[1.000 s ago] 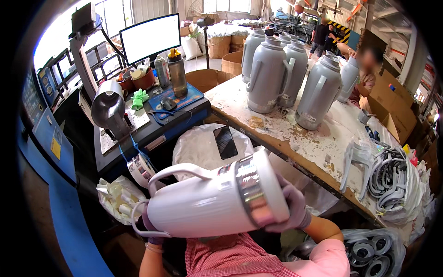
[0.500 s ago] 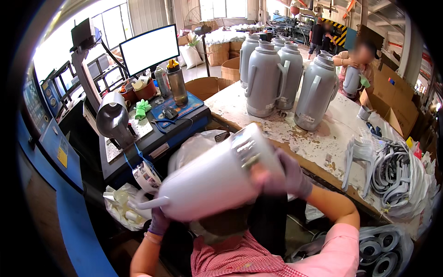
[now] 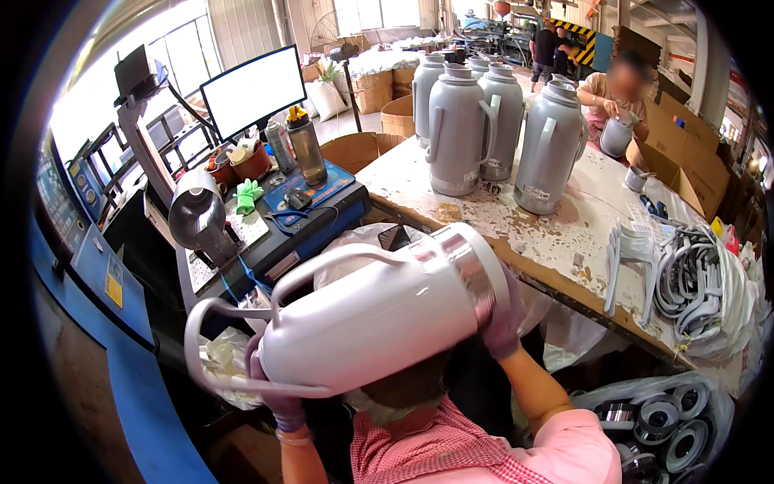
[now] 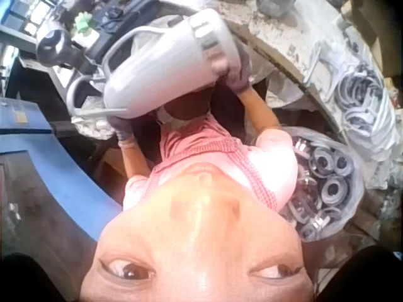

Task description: The person assembles white electric kettles by inserting a grey circular base into the bottom of the kettle body and attaching a handle. The person handles the kettles one at a time, inserting the base, attaching the handle, and placing the finished unit on a nearby table.

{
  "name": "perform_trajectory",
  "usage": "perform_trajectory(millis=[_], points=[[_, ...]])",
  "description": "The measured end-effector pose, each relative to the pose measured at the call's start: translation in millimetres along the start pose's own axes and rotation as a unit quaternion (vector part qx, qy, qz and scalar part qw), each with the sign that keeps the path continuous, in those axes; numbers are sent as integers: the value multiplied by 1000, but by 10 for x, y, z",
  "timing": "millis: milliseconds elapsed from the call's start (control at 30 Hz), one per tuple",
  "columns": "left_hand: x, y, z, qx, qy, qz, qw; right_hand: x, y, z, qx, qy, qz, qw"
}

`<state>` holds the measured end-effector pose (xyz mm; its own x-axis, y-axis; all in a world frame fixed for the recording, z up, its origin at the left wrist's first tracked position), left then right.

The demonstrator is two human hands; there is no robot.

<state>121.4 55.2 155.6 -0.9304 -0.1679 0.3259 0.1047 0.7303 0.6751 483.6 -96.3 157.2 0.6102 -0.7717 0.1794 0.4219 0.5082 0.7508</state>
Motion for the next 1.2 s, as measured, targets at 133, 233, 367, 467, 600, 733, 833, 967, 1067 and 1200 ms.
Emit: perform_trajectory(millis=[133,233,367,467,600,733,833,967,1067,1200], points=[[297,119,-791,-226,17,-7,974,-274,-316,-835,-238,-71,265,932],[368,286,-750,-94,-60,45,993,-270,-739,-938,-312,-50,476,821],[429,254,-438,19,-163,102,981,-200,-454,-322,-125,89,489,858],[233,254,-431,-11,-159,165,973,-304,-451,537,-81,272,504,816],[124,377,-612,-29,13,43,999,-431,-819,359,-314,309,329,835],[216,-96,-699,-331,284,130,891,-352,-639,524,-175,219,298,912],[229,54,-626,-366,364,260,816,-78,-535,497,-194,272,218,917],[-94,593,-863,-153,-63,467,868,722,-286,420,-244,316,-75,914],[-292,143,-933,-158,-138,581,786,1108,21,315,-211,252,-350,877],[68,172,-587,90,-272,298,910,1747,218,-410,-131,-78,-374,915]])
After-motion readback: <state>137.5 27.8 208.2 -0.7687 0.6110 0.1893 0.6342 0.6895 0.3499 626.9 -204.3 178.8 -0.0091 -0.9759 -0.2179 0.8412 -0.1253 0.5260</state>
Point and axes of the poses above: each hand's wrist, its own y-axis towards the middle knuckle, its own x-axis out of the back of the hand, z = x × y, the point moved 2 cm from there along y, towards the middle knuckle, and after that the axes turned 4 degrees about x, right-handed, at the moved point
